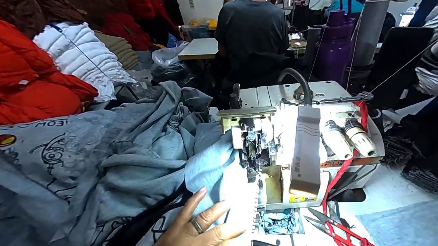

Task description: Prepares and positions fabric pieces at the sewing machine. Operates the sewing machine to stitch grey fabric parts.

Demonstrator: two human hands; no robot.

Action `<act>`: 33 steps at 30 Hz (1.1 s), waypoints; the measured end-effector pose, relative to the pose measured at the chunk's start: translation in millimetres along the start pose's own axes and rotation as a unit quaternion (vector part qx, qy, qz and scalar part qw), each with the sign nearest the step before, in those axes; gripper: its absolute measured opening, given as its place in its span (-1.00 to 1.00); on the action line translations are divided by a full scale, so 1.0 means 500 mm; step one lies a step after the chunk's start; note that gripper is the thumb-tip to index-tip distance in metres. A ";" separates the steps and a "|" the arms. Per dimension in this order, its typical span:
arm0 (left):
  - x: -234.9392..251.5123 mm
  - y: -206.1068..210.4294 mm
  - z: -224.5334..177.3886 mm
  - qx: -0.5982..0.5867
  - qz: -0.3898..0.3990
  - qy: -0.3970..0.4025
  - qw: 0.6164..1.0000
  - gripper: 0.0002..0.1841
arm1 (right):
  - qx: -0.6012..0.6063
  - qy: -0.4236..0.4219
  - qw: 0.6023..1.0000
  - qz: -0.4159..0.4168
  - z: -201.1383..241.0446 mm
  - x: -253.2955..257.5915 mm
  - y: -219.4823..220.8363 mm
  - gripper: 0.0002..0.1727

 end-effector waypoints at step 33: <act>0.071 0.058 0.142 0.062 -0.024 -0.309 0.949 -0.73 | -0.140 0.138 0.980 0.015 -0.090 0.103 0.004 -0.63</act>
Point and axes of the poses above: each hand's wrist, its own x-axis towards the middle knuckle, its own y-axis out of the palm, z = x × y, the point moved 3 cm from there along x, towards the middle knuckle, and after that the axes turned 15 degrees about y, right-handed, at the moved point
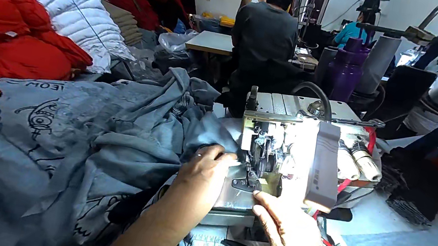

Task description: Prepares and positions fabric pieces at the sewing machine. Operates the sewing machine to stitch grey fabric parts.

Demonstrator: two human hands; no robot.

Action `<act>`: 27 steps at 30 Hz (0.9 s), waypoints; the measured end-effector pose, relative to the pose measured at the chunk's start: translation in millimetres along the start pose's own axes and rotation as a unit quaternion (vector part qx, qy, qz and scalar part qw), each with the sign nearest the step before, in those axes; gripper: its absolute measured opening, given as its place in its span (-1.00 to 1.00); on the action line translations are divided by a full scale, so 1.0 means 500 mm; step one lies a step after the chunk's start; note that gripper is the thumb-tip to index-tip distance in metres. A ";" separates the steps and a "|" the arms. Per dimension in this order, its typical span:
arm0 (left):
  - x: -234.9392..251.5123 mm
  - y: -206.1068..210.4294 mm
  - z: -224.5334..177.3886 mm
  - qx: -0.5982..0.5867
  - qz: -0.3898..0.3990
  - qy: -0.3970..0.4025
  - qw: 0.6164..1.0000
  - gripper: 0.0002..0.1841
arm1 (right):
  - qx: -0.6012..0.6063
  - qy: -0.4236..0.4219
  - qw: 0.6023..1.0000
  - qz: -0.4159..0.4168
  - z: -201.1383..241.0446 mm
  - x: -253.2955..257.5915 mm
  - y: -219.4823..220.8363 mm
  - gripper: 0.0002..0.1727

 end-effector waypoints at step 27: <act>-0.219 -0.020 -0.125 -0.165 -0.105 0.010 0.981 -0.67 | 0.209 -0.025 0.970 0.124 0.041 -0.127 -0.050 -0.84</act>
Point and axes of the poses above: each hand's wrist, its own x-axis towards the middle knuckle, its own y-axis out of the palm, z = x × y, the point moved 3 cm from there along x, towards the middle knuckle, and after that the axes turned 15 degrees about y, right-handed, at the moved point
